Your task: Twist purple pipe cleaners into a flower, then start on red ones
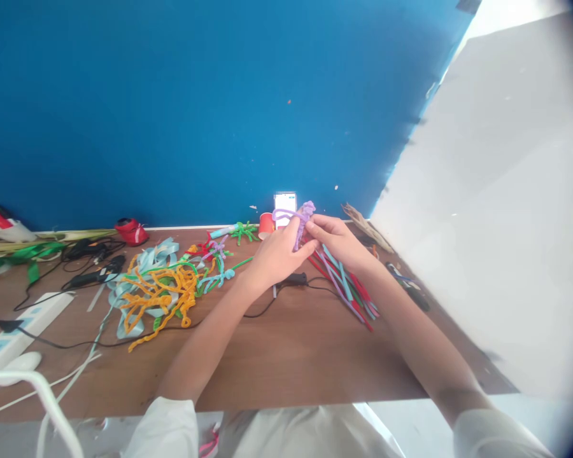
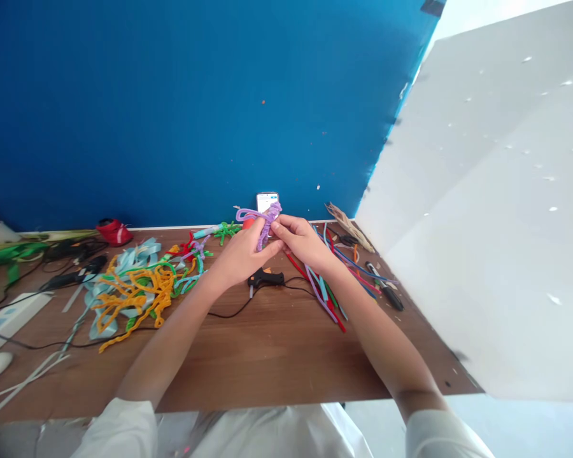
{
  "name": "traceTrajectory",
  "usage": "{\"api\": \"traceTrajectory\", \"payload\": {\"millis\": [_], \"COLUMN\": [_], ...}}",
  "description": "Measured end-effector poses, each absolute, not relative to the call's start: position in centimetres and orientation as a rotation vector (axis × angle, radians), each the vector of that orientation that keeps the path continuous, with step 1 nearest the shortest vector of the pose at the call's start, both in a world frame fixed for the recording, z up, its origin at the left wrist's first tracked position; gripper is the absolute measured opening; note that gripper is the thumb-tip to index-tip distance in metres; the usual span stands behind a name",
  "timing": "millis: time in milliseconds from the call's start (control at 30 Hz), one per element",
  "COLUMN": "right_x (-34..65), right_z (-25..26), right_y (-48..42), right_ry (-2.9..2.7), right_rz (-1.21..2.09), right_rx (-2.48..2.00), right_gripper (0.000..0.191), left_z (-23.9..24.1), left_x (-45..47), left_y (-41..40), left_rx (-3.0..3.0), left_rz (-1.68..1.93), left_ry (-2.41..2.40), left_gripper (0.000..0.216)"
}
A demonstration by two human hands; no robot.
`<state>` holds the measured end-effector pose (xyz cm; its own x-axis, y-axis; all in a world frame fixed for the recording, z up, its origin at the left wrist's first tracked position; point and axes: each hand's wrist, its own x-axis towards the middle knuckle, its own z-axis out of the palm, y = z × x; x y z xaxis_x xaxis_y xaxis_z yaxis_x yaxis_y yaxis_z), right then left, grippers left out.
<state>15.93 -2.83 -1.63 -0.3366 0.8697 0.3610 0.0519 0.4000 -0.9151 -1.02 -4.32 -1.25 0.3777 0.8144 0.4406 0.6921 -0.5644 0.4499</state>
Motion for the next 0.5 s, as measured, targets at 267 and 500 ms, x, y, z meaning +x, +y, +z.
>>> {"api": "traceTrajectory", "payload": {"millis": [267,500], "right_x": [16.4,16.5], "right_z": [-1.2,-0.1], "right_y": [-2.7,-4.5], "right_ry": [-1.626,-2.063], "right_rz": [0.919,0.185], "right_rx": [-0.89,-1.058], "right_gripper": [0.037,0.027], "left_z": [0.9,1.5], "left_x": [-2.5,-3.4], "left_y": [-5.5,-5.3], "left_rx": [2.189,2.79], "left_rz": [1.383,1.364], "left_ry": [1.252,1.422], "left_gripper": [0.027,0.027]}}
